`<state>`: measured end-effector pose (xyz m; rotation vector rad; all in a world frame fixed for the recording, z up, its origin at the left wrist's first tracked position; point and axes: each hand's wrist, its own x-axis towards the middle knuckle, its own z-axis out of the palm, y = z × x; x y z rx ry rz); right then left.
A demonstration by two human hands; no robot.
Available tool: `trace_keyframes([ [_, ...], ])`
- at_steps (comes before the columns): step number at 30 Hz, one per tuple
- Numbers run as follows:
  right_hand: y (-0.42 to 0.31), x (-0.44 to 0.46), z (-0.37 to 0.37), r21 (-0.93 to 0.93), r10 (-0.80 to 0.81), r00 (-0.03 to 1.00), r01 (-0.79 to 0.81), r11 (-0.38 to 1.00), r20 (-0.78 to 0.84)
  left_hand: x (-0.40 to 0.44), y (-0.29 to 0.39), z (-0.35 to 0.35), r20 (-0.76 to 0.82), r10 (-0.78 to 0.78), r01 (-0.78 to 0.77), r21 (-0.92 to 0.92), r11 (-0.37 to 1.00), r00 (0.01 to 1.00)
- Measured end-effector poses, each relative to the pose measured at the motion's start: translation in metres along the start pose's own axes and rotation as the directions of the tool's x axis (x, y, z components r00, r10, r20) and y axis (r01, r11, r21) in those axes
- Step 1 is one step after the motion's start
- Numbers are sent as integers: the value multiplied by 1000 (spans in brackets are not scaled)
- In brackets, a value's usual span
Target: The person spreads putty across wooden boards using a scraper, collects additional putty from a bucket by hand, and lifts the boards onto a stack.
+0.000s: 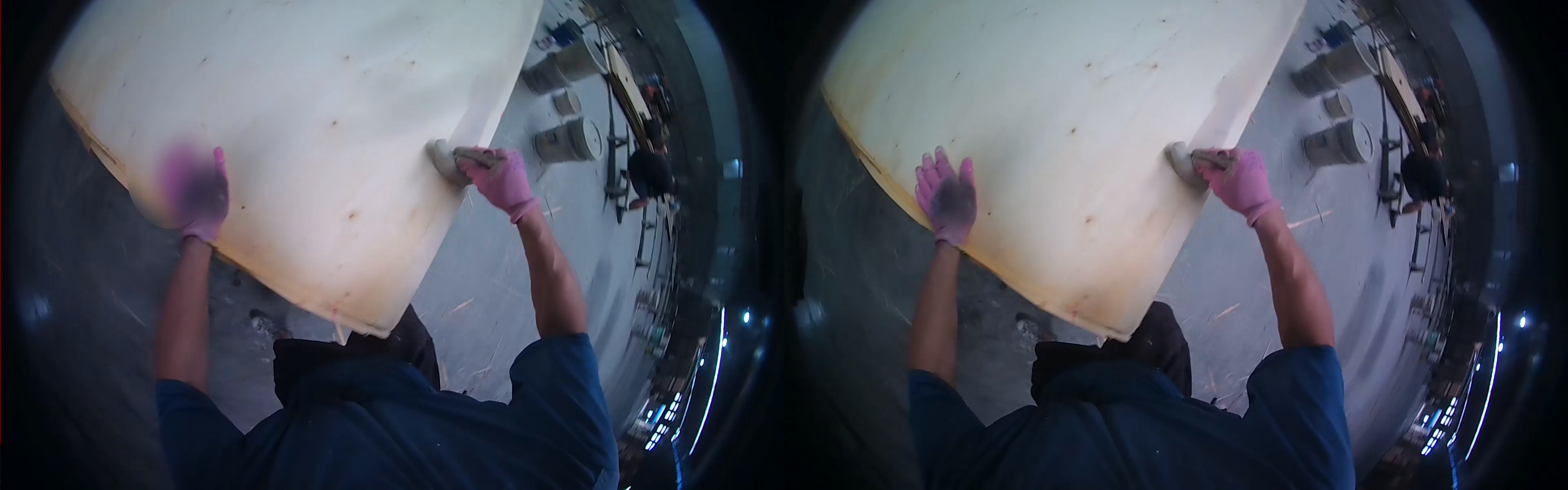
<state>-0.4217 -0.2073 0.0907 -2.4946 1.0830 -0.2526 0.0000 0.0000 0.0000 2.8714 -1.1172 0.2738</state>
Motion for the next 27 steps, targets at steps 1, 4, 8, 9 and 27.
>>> trace_keyframes([
  [1,-17,-14,1,-21,62,998,-63,998,-29,7,15,-5,-5,27,-27,-4,1000,1000],
  [4,-114,-91,61,0,184,977,-185,983,-110,-2,-28,-11,-53,186,-188,-51,981,981],
  [8,-178,-188,100,-65,125,966,-143,988,-227,-9,-28,0,-46,381,-384,-143,912,923],
  [9,-202,-198,107,-48,134,956,-152,987,-261,-4,-28,0,-42,420,-422,-143,895,906],
  [27,-305,46,202,706,507,762,-93,702,-403,295,-239,74,-32,544,-545,-57,836,838],
])
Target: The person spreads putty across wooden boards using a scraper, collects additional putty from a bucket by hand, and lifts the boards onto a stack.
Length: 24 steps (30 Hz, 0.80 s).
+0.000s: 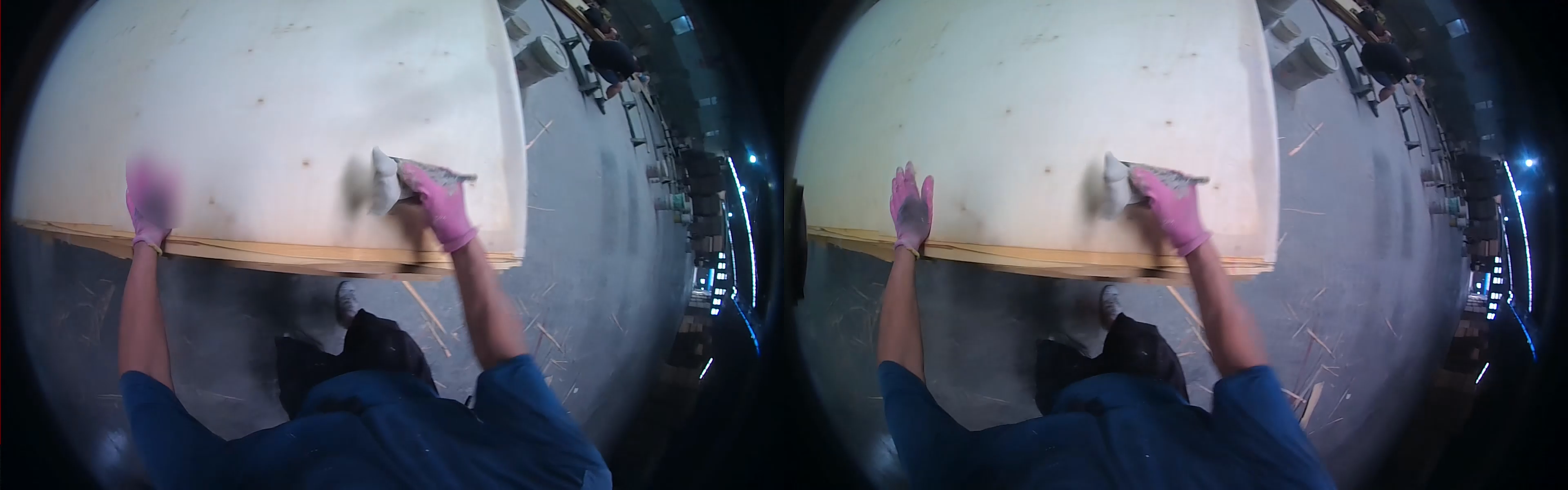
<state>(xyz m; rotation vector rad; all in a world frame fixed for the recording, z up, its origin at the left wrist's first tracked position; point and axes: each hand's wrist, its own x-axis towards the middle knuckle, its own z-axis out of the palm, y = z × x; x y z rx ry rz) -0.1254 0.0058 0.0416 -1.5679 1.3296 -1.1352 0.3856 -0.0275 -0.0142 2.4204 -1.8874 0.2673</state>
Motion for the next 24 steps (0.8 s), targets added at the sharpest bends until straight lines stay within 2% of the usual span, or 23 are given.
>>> trace_keyframes([
  [1,-8,14,0,-91,180,984,-180,979,-14,12,-31,7,33,-32,31,27,999,999],
  [2,-8,32,-3,-138,238,970,-241,961,-41,22,-54,13,65,-74,70,49,996,995],
  [3,-11,48,-2,-183,224,975,-219,959,7,32,-74,13,35,-67,65,55,996,997],
  [4,-31,57,10,-276,280,959,-262,925,29,43,-92,13,16,-49,48,62,997,999],
  [6,-64,49,40,-674,121,991,-47,737,64,66,-124,25,4,8,-8,85,996,1000],
  [8,-63,9,62,-717,91,995,-42,696,30,100,-154,51,-70,23,-15,120,993,997],
  [9,-72,-6,78,-705,82,995,-21,709,52,111,-153,58,-80,34,-18,195,981,996],
  [10,-82,-18,101,-691,74,995,-6,723,70,105,-132,35,-102,-13,31,170,985,995],
  [12,-98,-29,161,-646,203,969,-244,724,-139,104,-133,34,-136,21,-5,113,994,991],
  [14,-114,-25,215,-703,165,975,-220,677,-146,102,-134,38,-132,69,-70,-3,998,989],
  [15,-109,-21,234,-706,-14,995,-62,705,-102,102,-128,20,-20,74,-75,-91,993,997],
  [16,-118,-9,251,-539,154,975,-216,814,-159,105,-131,19,-17,114,-115,-142,983,993],
  [17,-125,4,264,-346,331,927,-373,861,-176,113,-136,11,19,198,-190,-209,959,980],
  [18,-129,22,278,-141,495,856,-514,846,-150,125,-146,13,4,298,-287,-259,922,955],
  [19,-129,46,293,97,499,862,-491,866,-91,145,-161,17,-17,359,-349,-279,895,933],
  [20,-126,74,306,182,441,895,-423,887,-71,167,-175,22,-35,421,-412,-297,861,906],
  [22,-133,157,335,343,422,905,-382,858,-47,222,-220,46,-65,332,-338,-211,917,941],
  [24,-99,265,349,492,399,916,-365,790,38,279,-286,75,-98,184,-193,-98,976,978],
])
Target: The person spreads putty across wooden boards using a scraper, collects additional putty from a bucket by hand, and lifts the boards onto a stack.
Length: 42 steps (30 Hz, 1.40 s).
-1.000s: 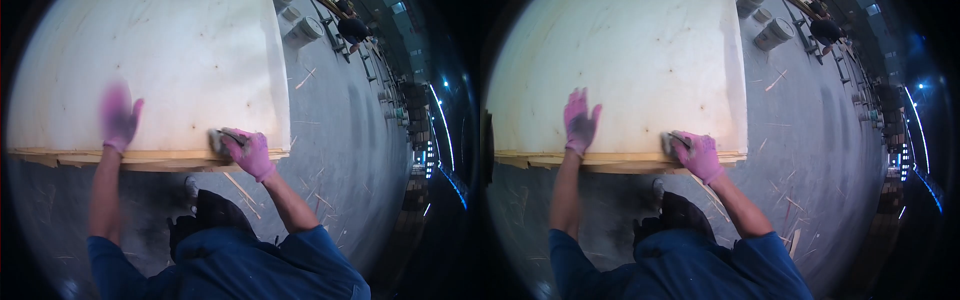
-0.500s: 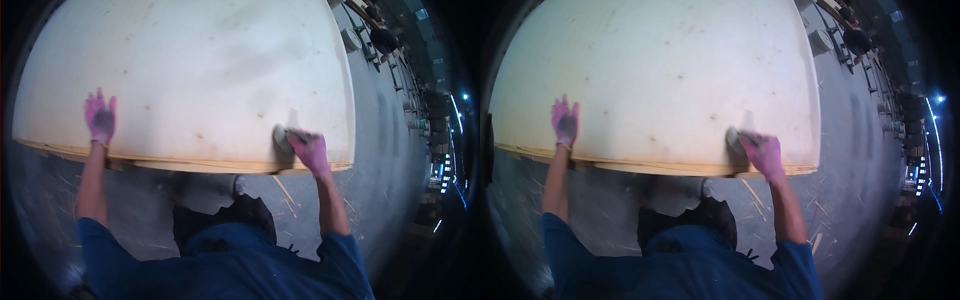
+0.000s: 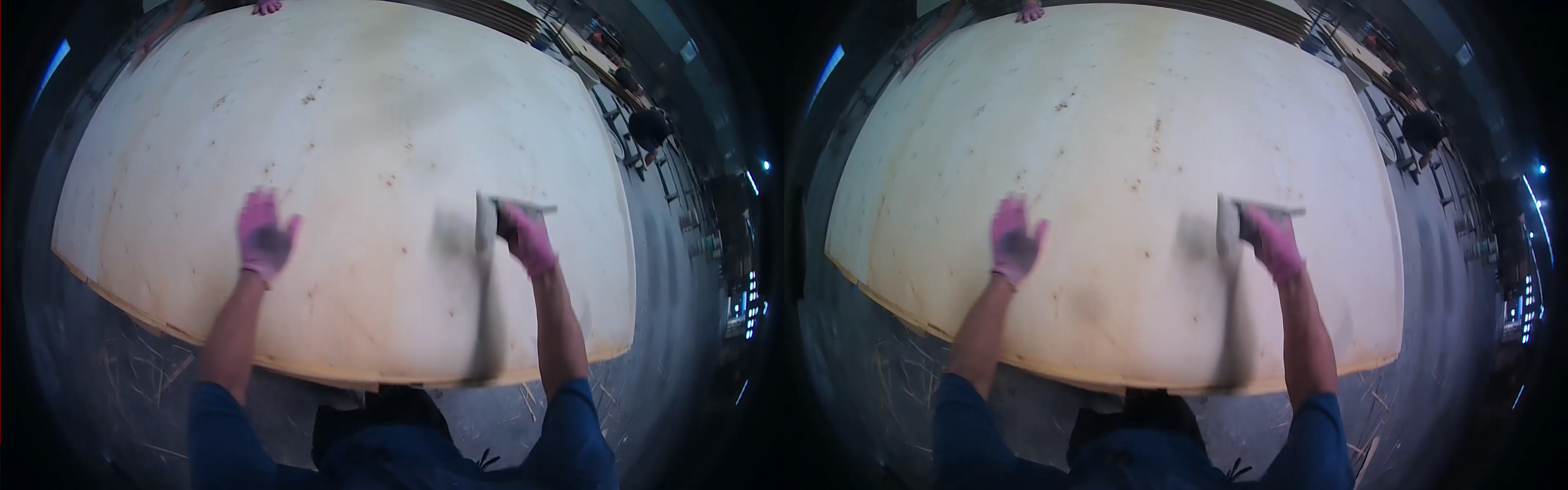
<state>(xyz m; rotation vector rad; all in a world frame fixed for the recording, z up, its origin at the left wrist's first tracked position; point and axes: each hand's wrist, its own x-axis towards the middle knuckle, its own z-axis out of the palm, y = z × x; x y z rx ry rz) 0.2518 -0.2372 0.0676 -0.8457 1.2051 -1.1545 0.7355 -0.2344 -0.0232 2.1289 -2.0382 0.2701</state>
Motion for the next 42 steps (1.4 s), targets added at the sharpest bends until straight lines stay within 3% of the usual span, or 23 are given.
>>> trace_keyframes([
  [2,-22,108,39,87,-55,992,45,995,116,27,-93,18,-72,-150,152,33,988,986],
  [3,-15,168,38,-271,-272,904,367,890,330,36,-118,9,-1,-234,234,24,972,972],
  [4,-35,195,75,159,46,998,-51,986,33,44,-125,2,30,-260,259,26,966,965],
  [5,-39,217,90,181,8,998,-18,983,55,46,-121,-8,60,-293,292,24,956,954],
  [6,-41,233,106,-140,-46,999,44,989,-10,48,-120,-10,104,-328,327,23,945,939],
  [8,-46,261,140,-705,-188,981,100,702,-48,50,-123,-10,127,-325,327,1,945,937],
  [9,-51,289,140,-646,-49,993,-32,763,-107,53,-124,-9,119,-321,322,9,947,940],
  [12,-53,309,161,-958,-124,976,199,207,176,49,-127,-6,89,-298,294,60,954,950],
  [16,-44,198,196,-946,-1,967,251,204,256,49,-127,-1,30,-255,253,43,966,967],
  [17,-19,185,178,-923,-23,939,342,175,343,48,-129,2,11,-246,245,58,968,969],
  [20,6,82,176,-946,4,978,201,253,209,47,-133,15,-28,-175,177,79,981,984],
  [22,28,17,174,-954,-15,968,250,168,251,44,-141,15,-51,-117,121,85,989,992],
  [25,59,-90,182,-944,-136,944,314,101,300,39,-209,31,-89,204,-203,16,979,975],
  [26,68,-126,193,-947,-204,951,270,172,234,33,-249,54,-387,348,-245,291,925,854],
  [27,84,-157,190,-944,-252,941,275,180,226,32,-298,63,-464,392,-457,-33,889,795],
  [28,102,-187,191,-923,-351,894,350,161,278,25,-343,54,-453,381,-522,-241,818,806],
  [29,118,-214,197,-931,-395,875,348,108,281,17,-386,35,-281,340,-344,38,938,897],
  [32,131,-261,243,-971,-441,872,240,5,213,-12,-518,38,-271,208,-189,94,977,940],
  [34,128,-264,279,-983,-388,921,102,151,36,-31,-584,56,-303,153,-105,170,980,941],
  [37,135,-242,343,-941,-250,961,-24,337,-114,-34,-563,47,-139,19,45,438,898,990],
  [38,140,-236,362,-921,-200,968,-67,385,-154,-40,-543,34,-105,-68,104,379,920,992],
  [39,147,-228,373,-932,-233,968,0,362,-91,-37,-526,23,-79,-138,156,311,937,987],
  [42,162,-206,434,-943,-274,960,136,303,51,-43,-513,7,-92,-147,166,257,952,985],
])
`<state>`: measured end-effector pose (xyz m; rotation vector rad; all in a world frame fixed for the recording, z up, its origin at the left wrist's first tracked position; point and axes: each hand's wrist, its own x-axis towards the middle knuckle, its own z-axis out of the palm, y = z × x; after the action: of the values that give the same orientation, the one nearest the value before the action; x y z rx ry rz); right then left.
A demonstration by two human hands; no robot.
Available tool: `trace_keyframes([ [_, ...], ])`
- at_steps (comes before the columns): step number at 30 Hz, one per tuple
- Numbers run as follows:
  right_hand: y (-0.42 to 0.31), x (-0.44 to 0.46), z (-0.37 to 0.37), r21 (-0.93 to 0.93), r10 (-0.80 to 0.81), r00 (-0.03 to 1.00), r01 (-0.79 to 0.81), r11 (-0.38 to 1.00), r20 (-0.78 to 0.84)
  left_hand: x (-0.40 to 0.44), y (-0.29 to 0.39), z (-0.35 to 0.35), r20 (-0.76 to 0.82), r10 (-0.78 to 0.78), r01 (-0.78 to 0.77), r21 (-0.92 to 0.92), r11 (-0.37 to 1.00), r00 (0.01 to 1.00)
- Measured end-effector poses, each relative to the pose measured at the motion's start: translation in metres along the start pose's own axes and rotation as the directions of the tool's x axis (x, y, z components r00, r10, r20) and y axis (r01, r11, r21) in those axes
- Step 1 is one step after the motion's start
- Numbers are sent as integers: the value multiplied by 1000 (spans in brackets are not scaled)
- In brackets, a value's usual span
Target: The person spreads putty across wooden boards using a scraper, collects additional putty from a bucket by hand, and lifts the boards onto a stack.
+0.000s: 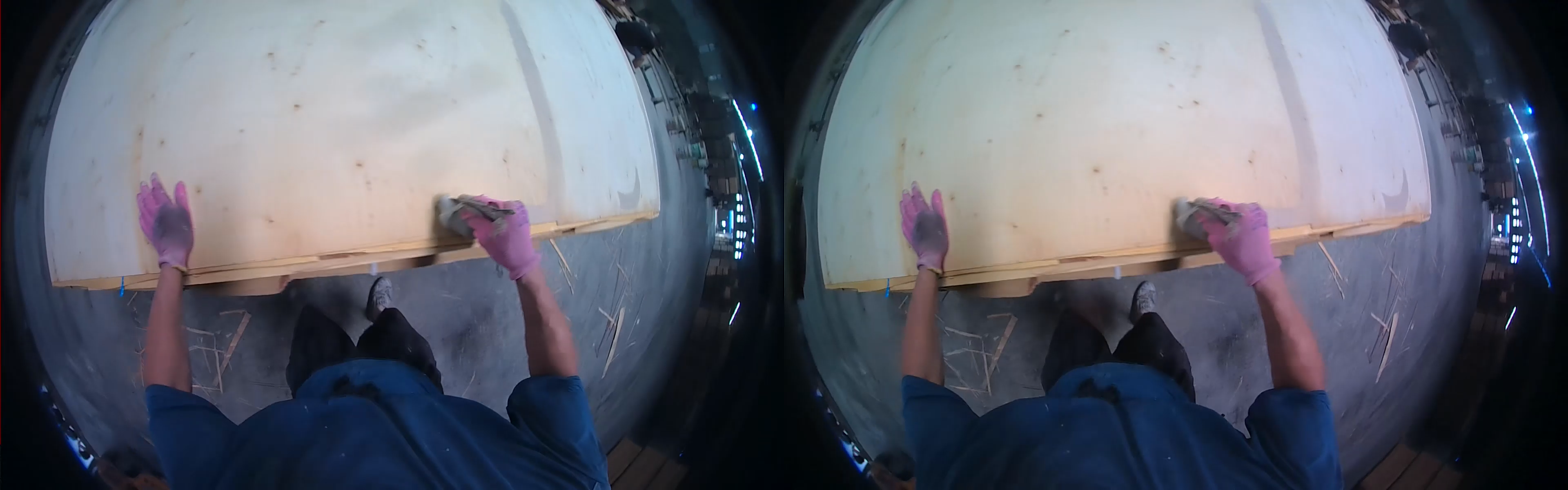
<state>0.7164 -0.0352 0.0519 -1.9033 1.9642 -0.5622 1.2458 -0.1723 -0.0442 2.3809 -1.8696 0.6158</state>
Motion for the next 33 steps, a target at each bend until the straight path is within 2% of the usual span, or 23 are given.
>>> trace_keyframes([
  [2,-49,13,31,57,-53,999,53,997,-11,-4,-3,10,-26,29,-28,27,999,999],
  [4,-98,17,54,14,-67,995,68,998,-69,-4,4,-1,12,37,-36,-37,999,999],
  [5,-94,10,82,-112,-203,960,184,977,-193,-6,8,-6,39,40,-35,-104,994,998],
  [7,-146,15,101,-92,-175,978,165,982,-115,-6,8,-11,85,113,-83,-304,949,990],
  [8,-173,18,114,-86,-170,981,162,983,-92,-6,4,-15,19,189,-172,-344,923,982],
  [9,-193,29,126,118,-9,1000,8,993,5,-1,-7,-20,22,305,-264,-444,856,952],
  [11,-223,56,145,425,230,919,-356,833,319,23,-43,-19,-46,521,-432,-624,651,852],
  [14,-269,132,179,762,200,960,-276,586,194,104,-128,38,-21,460,-401,-528,749,887],
  [15,-294,171,179,825,168,966,-255,504,196,136,-166,77,-12,370,-344,-396,851,929],
  [16,-316,219,176,879,139,971,-235,415,194,170,-208,117,-18,279,-274,-258,926,960],
  [17,-322,271,177,897,70,972,-233,376,224,203,-252,130,65,138,-114,-287,951,988],
  [18,-321,326,182,910,1,967,-242,337,256,227,-292,154,114,60,-45,-125,991,992],
  [19,-328,378,191,922,18,968,-244,299,251,239,-318,146,153,-67,95,-181,979,986],
  [20,-337,433,200,936,32,971,-238,260,238,247,-331,144,175,-145,185,-243,952,974],
  [22,-361,525,220,931,119,967,-251,264,227,254,-337,146,186,-134,165,-165,972,973],
  [25,-380,613,255,954,203,940,-293,68,275,256,-331,142,187,-132,169,-201,965,974],
  [26,-386,627,257,886,220,951,-286,364,216,260,-330,140,191,-127,167,-210,963,973],
  [27,-388,641,262,735,216,963,-262,625,160,261,-331,138,198,-123,165,-214,963,972],
  [28,-393,651,267,519,189,976,-218,826,109,262,-332,138,205,-118,163,-215,963,972],
  [29,-400,666,267,471,170,982,-187,862,78,263,-332,138,202,-121,164,-210,964,972],
  [30,-413,677,264,232,90,989,-115,966,116,263,-331,138,200,-121,162,-206,965,972],
  [31,-415,684,275,56,-41,998,38,998,50,262,-331,139,200,-116,158,-208,965,973],
  [33,-412,673,284,-129,-200,975,211,969,92,262,-331,137,215,-122,164,-187,969,969],
])
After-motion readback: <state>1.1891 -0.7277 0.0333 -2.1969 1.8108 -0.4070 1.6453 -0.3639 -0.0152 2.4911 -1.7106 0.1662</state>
